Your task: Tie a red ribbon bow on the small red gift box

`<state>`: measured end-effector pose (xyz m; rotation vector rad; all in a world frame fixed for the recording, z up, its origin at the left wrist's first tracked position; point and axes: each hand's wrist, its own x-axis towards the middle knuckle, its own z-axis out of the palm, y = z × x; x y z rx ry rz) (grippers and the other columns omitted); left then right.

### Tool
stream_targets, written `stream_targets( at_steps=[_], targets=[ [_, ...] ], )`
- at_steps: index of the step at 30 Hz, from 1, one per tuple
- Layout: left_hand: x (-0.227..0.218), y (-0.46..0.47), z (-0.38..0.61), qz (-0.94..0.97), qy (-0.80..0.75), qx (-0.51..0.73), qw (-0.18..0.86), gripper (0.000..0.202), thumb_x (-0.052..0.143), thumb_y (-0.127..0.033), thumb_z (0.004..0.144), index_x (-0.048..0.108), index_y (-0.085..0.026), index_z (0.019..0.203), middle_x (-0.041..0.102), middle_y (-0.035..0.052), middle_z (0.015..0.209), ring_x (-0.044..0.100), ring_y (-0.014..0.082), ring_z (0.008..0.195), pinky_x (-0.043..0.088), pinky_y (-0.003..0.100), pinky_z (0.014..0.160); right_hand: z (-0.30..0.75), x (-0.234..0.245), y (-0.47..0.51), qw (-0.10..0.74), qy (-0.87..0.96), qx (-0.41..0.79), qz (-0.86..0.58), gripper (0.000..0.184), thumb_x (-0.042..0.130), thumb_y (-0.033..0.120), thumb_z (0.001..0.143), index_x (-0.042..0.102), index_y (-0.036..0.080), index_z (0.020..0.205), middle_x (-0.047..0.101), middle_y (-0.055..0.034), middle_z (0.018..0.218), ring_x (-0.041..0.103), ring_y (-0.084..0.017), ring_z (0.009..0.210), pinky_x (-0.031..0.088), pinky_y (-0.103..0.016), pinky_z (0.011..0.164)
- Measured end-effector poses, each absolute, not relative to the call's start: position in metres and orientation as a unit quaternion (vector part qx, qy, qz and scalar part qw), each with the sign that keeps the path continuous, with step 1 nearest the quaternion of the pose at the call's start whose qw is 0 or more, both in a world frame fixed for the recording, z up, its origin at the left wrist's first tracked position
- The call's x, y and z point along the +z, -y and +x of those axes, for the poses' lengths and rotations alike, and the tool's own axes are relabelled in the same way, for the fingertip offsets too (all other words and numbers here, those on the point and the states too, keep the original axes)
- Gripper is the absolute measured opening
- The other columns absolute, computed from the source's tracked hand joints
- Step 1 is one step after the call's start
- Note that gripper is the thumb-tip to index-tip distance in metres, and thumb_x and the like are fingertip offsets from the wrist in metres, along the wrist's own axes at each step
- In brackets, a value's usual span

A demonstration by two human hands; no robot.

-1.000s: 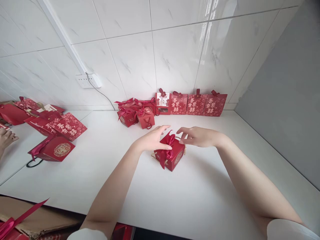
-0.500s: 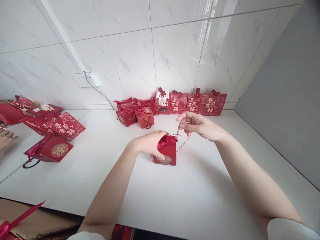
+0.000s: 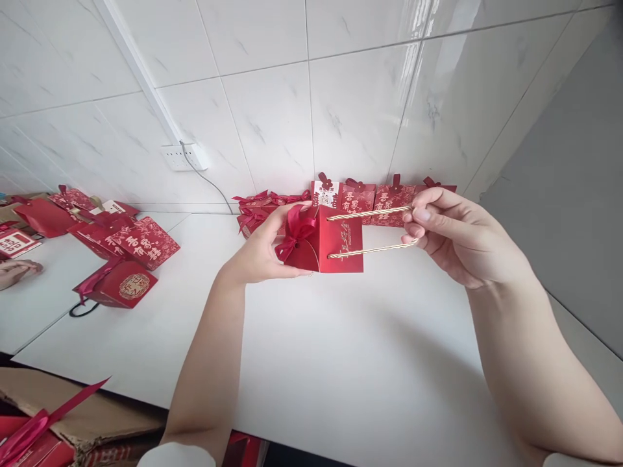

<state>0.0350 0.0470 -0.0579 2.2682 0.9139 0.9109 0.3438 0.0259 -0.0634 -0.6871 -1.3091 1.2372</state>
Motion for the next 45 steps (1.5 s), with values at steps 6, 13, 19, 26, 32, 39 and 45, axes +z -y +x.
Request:
stream_targets(
  at_steps=[6, 13, 19, 26, 32, 39, 45],
  targets=[
    [-0.049, -0.04, 0.029, 0.854, -0.348, 0.342, 0.182, 0.086, 0.082, -0.029, 0.067, 0.041, -0.033, 0.142, 0.042, 0.0064, 0.15, 0.047, 0.0292, 0.134, 0.046, 0.042, 0.109, 0.343, -0.061, -0.018, 0.564, 0.596, 0.486, -0.301, 0.008, 0.074, 0.03, 0.085, 0.067, 0.026, 0.084, 0.053, -0.0008, 0.078, 0.051, -0.012, 0.066, 0.053, -0.028, 0.062],
    [-0.05, -0.039, 0.034, 0.861, -0.37, 0.308, 0.162, 0.087, 0.082, -0.028, 0.067, 0.041, -0.032, 0.143, 0.043, 0.0049, 0.148, 0.045, 0.0282, 0.135, 0.043, 0.041, 0.113, 0.35, -0.078, -0.039, 0.442, 0.683, 0.418, -0.405, 0.031, 0.066, 0.052, 0.088, 0.066, 0.029, 0.108, 0.065, -0.0049, 0.098, 0.062, -0.021, 0.081, 0.055, -0.04, 0.077],
    [-0.05, -0.039, 0.037, 0.878, -0.311, 0.237, 0.276, 0.088, 0.085, -0.03, 0.063, 0.044, -0.034, 0.141, 0.048, 0.007, 0.144, 0.05, 0.03, 0.131, 0.047, 0.043, 0.107, 0.33, -0.098, -0.049, 0.272, 0.761, 0.481, -0.341, 0.071, 0.055, 0.062, 0.092, 0.026, 0.038, 0.152, 0.028, -0.0037, 0.159, 0.029, -0.031, 0.144, 0.034, -0.053, 0.115],
    [-0.049, -0.037, 0.041, 0.873, -0.207, 0.215, 0.386, 0.089, 0.091, -0.034, 0.055, 0.053, -0.03, 0.135, 0.054, 0.0095, 0.138, 0.056, 0.034, 0.124, 0.049, 0.045, 0.105, 0.309, -0.103, -0.045, 0.213, 0.736, 0.634, -0.108, 0.084, 0.073, 0.047, 0.083, 0.03, 0.027, 0.152, 0.045, -0.0116, 0.149, 0.055, -0.031, 0.125, 0.052, -0.046, 0.098],
    [-0.061, -0.054, 0.045, 0.731, -0.357, 0.44, 0.379, 0.052, 0.067, -0.048, 0.084, 0.057, -0.03, 0.131, 0.051, 0.0055, 0.145, 0.046, 0.028, 0.136, 0.044, 0.044, 0.111, 0.309, -0.1, -0.046, 0.438, 0.645, 0.567, -0.265, 0.052, 0.061, 0.056, 0.089, 0.052, 0.027, 0.131, 0.061, -0.0086, 0.132, 0.059, -0.031, 0.12, 0.055, -0.046, 0.094],
    [-0.069, -0.054, 0.061, 0.668, -0.406, 0.432, 0.45, 0.072, 0.047, -0.075, 0.083, 0.05, -0.029, 0.138, 0.054, 0.0086, 0.142, 0.05, 0.0328, 0.132, 0.048, 0.05, 0.104, 0.294, -0.106, -0.044, 0.515, 0.625, 0.501, -0.306, 0.063, 0.065, 0.055, 0.087, 0.04, 0.03, 0.138, 0.052, -0.0087, 0.141, 0.054, -0.029, 0.126, 0.05, -0.046, 0.103],
    [-0.072, -0.046, 0.077, 0.673, -0.387, 0.42, 0.469, 0.063, 0.049, -0.069, 0.085, 0.052, -0.03, 0.134, 0.059, 0.0052, 0.137, 0.053, 0.0303, 0.129, 0.049, 0.044, 0.103, 0.288, -0.109, -0.039, 0.537, 0.629, 0.462, -0.321, 0.071, 0.071, 0.052, 0.083, 0.036, 0.032, 0.142, 0.051, -0.0084, 0.139, 0.05, -0.028, 0.129, 0.051, -0.045, 0.101]
  ],
)
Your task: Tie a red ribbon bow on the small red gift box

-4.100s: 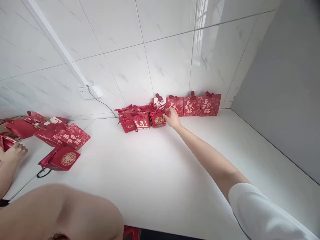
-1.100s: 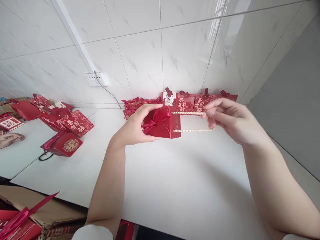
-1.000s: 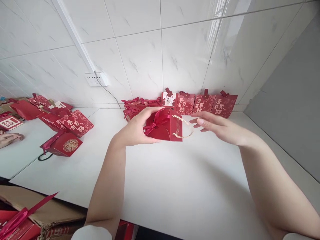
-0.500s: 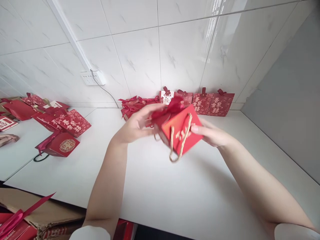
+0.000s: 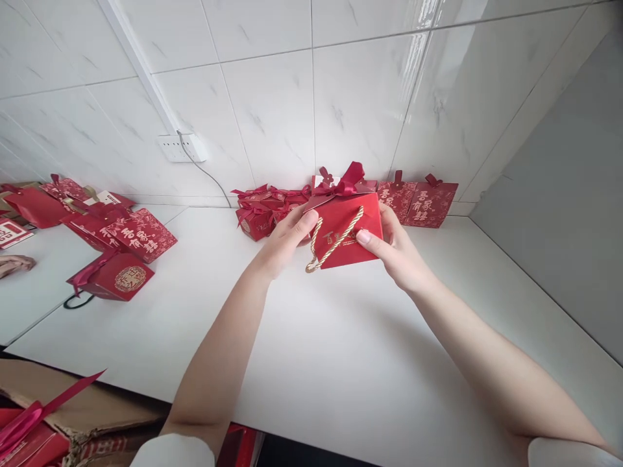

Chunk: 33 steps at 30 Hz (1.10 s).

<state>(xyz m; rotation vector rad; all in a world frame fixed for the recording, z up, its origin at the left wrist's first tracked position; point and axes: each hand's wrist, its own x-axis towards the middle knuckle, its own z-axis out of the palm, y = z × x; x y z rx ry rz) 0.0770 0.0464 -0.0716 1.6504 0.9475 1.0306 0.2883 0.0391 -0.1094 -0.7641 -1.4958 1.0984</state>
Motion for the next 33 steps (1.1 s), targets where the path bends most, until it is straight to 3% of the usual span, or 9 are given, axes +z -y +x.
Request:
stream_targets(
  at_steps=[7, 14, 20, 27, 33],
  targets=[
    [-0.079, -0.048, 0.084, 0.677, -0.385, 0.426, 0.459, 0.054, 0.07, -0.049, 0.082, 0.054, -0.026, 0.127, 0.056, 0.0063, 0.139, 0.056, 0.0267, 0.124, 0.047, 0.043, 0.106, 0.281, -0.116, -0.04, 0.568, 0.627, 0.421, -0.328, 0.066, 0.062, 0.057, 0.088, 0.032, 0.035, 0.142, 0.045, -0.0062, 0.146, 0.044, -0.028, 0.136, 0.046, -0.048, 0.107],
    [-0.076, -0.053, 0.073, 0.677, -0.409, 0.412, 0.453, 0.059, 0.077, -0.049, 0.075, 0.054, -0.026, 0.124, 0.058, 0.0092, 0.132, 0.06, 0.0271, 0.116, 0.053, 0.047, 0.098, 0.29, -0.108, -0.041, 0.518, 0.652, 0.456, -0.315, 0.054, 0.05, 0.058, 0.095, 0.036, 0.034, 0.141, 0.047, -0.0055, 0.147, 0.049, -0.028, 0.132, 0.049, -0.048, 0.104],
    [-0.076, -0.052, 0.069, 0.699, -0.423, 0.376, 0.437, 0.064, 0.077, -0.054, 0.073, 0.053, -0.026, 0.124, 0.059, 0.0095, 0.131, 0.062, 0.0268, 0.111, 0.054, 0.045, 0.096, 0.29, -0.111, -0.043, 0.536, 0.637, 0.463, -0.305, 0.058, 0.055, 0.054, 0.093, 0.033, 0.033, 0.142, 0.044, -0.0063, 0.148, 0.046, -0.027, 0.134, 0.049, -0.047, 0.105],
    [-0.071, -0.046, 0.07, 0.688, -0.395, 0.368, 0.485, 0.069, 0.06, -0.066, 0.08, 0.039, -0.035, 0.139, 0.049, 0.0093, 0.144, 0.057, 0.0317, 0.121, 0.06, 0.032, 0.069, 0.295, -0.108, -0.043, 0.524, 0.645, 0.464, -0.307, 0.063, 0.06, 0.056, 0.088, 0.035, 0.033, 0.141, 0.045, -0.0061, 0.148, 0.047, -0.029, 0.133, 0.048, -0.048, 0.104],
    [-0.07, -0.051, 0.063, 0.67, -0.41, 0.381, 0.487, 0.06, 0.063, -0.063, 0.079, 0.053, -0.027, 0.126, 0.055, 0.0105, 0.137, 0.061, 0.0318, 0.114, 0.059, 0.028, 0.06, 0.294, -0.106, -0.039, 0.497, 0.678, 0.456, -0.292, 0.052, 0.051, 0.054, 0.095, 0.037, 0.032, 0.14, 0.044, -0.0061, 0.149, 0.046, -0.027, 0.134, 0.048, -0.047, 0.105]
  ],
)
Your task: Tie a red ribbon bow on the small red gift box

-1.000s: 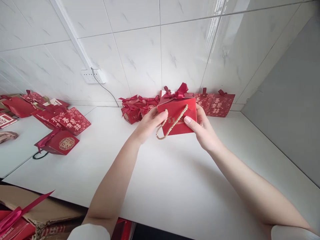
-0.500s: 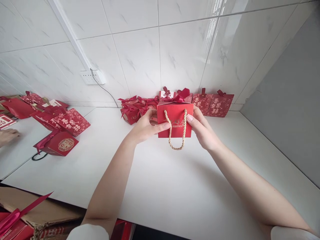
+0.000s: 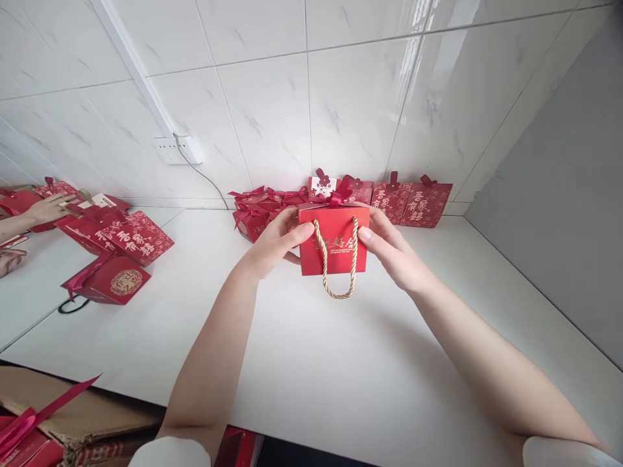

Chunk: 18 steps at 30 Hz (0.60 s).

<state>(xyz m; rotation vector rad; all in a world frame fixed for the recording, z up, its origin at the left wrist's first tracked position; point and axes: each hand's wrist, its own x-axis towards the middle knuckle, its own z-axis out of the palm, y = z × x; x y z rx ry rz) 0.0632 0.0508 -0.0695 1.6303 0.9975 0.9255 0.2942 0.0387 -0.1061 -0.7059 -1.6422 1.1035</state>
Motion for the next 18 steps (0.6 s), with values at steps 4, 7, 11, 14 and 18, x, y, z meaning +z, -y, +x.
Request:
stream_targets(
  at_steps=[4, 7, 11, 14, 18],
  targets=[
    [-0.067, -0.051, 0.066, 0.656, -0.456, 0.367, 0.476, 0.056, 0.065, -0.06, 0.079, 0.054, -0.026, 0.122, 0.058, 0.01, 0.133, 0.064, 0.0309, 0.109, 0.061, 0.032, 0.062, 0.297, -0.107, -0.04, 0.562, 0.716, 0.275, -0.31, 0.056, 0.05, 0.058, 0.094, 0.037, 0.032, 0.142, 0.035, -0.0056, 0.155, 0.03, -0.028, 0.145, 0.036, -0.05, 0.115],
    [-0.072, -0.052, 0.068, 0.654, -0.49, 0.36, 0.45, 0.057, 0.069, -0.058, 0.077, 0.054, -0.028, 0.123, 0.059, 0.0093, 0.133, 0.065, 0.0312, 0.108, 0.06, 0.036, 0.065, 0.299, -0.106, -0.041, 0.522, 0.791, 0.105, -0.302, 0.077, 0.063, 0.064, 0.084, 0.033, 0.032, 0.147, 0.027, -0.0067, 0.159, 0.022, -0.035, 0.147, 0.023, -0.057, 0.12],
    [-0.087, -0.059, 0.063, 0.665, -0.529, 0.372, 0.375, 0.067, 0.076, -0.058, 0.069, 0.053, -0.026, 0.123, 0.06, 0.0114, 0.132, 0.064, 0.033, 0.109, 0.058, 0.041, 0.074, 0.293, -0.111, -0.043, 0.391, 0.876, -0.019, -0.281, 0.092, 0.061, 0.066, 0.084, 0.015, 0.029, 0.155, 0.028, -0.0092, 0.159, 0.024, -0.037, 0.146, 0.006, -0.061, 0.122],
    [-0.097, -0.065, 0.059, 0.674, -0.535, 0.383, 0.336, 0.073, 0.079, -0.059, 0.066, 0.052, -0.024, 0.124, 0.06, 0.0123, 0.131, 0.062, 0.0337, 0.113, 0.054, 0.045, 0.085, 0.284, -0.122, -0.045, 0.355, 0.886, -0.056, -0.293, 0.096, 0.057, 0.065, 0.087, 0.005, 0.026, 0.157, 0.033, -0.0121, 0.156, 0.027, -0.036, 0.145, -0.001, -0.062, 0.121],
    [-0.102, -0.066, 0.066, 0.67, -0.547, 0.381, 0.326, 0.077, 0.078, -0.06, 0.066, 0.05, -0.024, 0.128, 0.06, 0.0118, 0.13, 0.059, 0.0338, 0.118, 0.052, 0.044, 0.092, 0.272, -0.136, -0.047, 0.36, 0.865, -0.083, -0.338, 0.102, 0.058, 0.065, 0.084, 0.001, 0.022, 0.157, 0.039, -0.0163, 0.149, 0.036, -0.038, 0.139, -0.004, -0.064, 0.119]
  ],
)
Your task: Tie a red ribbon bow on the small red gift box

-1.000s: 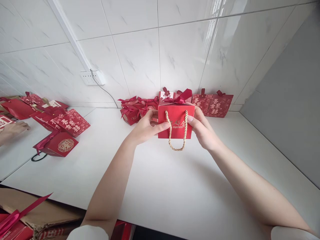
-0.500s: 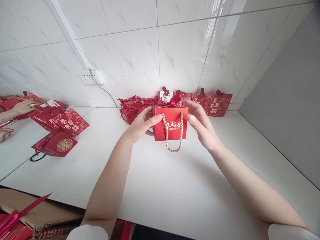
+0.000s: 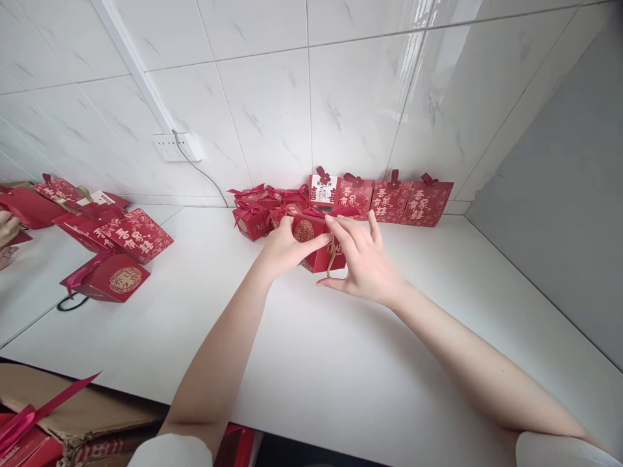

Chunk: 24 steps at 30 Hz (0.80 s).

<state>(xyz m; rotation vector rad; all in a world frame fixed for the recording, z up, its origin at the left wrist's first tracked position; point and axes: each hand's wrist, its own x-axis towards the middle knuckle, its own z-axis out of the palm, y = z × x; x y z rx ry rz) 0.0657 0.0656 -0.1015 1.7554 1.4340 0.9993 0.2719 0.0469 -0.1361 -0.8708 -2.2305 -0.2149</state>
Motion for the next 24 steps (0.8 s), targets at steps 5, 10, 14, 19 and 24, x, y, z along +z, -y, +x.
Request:
stream_targets(
  at_steps=[5, 10, 14, 19, 24],
  targets=[
    [-0.101, -0.059, 0.08, 0.648, -0.597, 0.342, 0.327, 0.082, 0.074, -0.066, 0.066, 0.047, -0.024, 0.131, 0.064, 0.0104, 0.123, 0.063, 0.0304, 0.11, 0.054, 0.039, 0.083, 0.264, -0.147, -0.049, 0.378, 0.839, -0.122, -0.372, 0.097, 0.06, 0.047, 0.085, 0.002, 0.018, 0.157, 0.047, -0.0171, 0.135, 0.047, -0.034, 0.128, 0.006, -0.065, 0.119],
    [-0.1, -0.058, 0.082, 0.655, -0.597, 0.325, 0.33, 0.083, 0.072, -0.071, 0.065, 0.05, -0.022, 0.128, 0.066, 0.0117, 0.12, 0.066, 0.0302, 0.102, 0.054, 0.036, 0.074, 0.267, -0.145, -0.052, 0.383, 0.848, -0.106, -0.35, 0.103, 0.065, 0.042, 0.078, 0.005, 0.018, 0.158, 0.049, -0.016, 0.13, 0.049, -0.034, 0.124, 0.017, -0.065, 0.118],
    [-0.098, -0.06, 0.079, 0.657, -0.591, 0.351, 0.311, 0.084, 0.071, -0.073, 0.065, 0.05, -0.024, 0.129, 0.063, 0.0113, 0.127, 0.064, 0.0315, 0.108, 0.054, 0.037, 0.078, 0.273, -0.141, -0.054, 0.403, 0.854, -0.051, -0.326, 0.099, 0.068, 0.038, 0.082, 0.007, 0.021, 0.158, 0.044, -0.0157, 0.138, 0.046, -0.033, 0.128, 0.031, -0.06, 0.115],
    [-0.084, -0.057, 0.069, 0.675, -0.534, 0.377, 0.342, 0.062, 0.048, -0.073, 0.084, 0.057, -0.028, 0.125, 0.059, 0.006, 0.134, 0.056, 0.0308, 0.124, 0.049, 0.044, 0.1, 0.285, -0.131, -0.057, 0.503, 0.79, 0.159, -0.313, 0.101, 0.077, 0.048, 0.076, 0.017, 0.029, 0.155, 0.039, -0.014, 0.147, 0.04, -0.034, 0.135, 0.047, -0.054, 0.105],
    [-0.074, -0.054, 0.059, 0.73, -0.372, 0.371, 0.437, 0.08, 0.074, -0.054, 0.076, 0.037, -0.034, 0.145, 0.048, 0.0074, 0.146, 0.051, 0.0321, 0.131, 0.051, 0.047, 0.102, 0.3, -0.117, -0.056, 0.534, 0.708, 0.369, -0.277, 0.082, 0.072, 0.051, 0.083, 0.028, 0.033, 0.149, 0.048, -0.0105, 0.142, 0.046, -0.031, 0.133, 0.053, -0.05, 0.1]
  ],
)
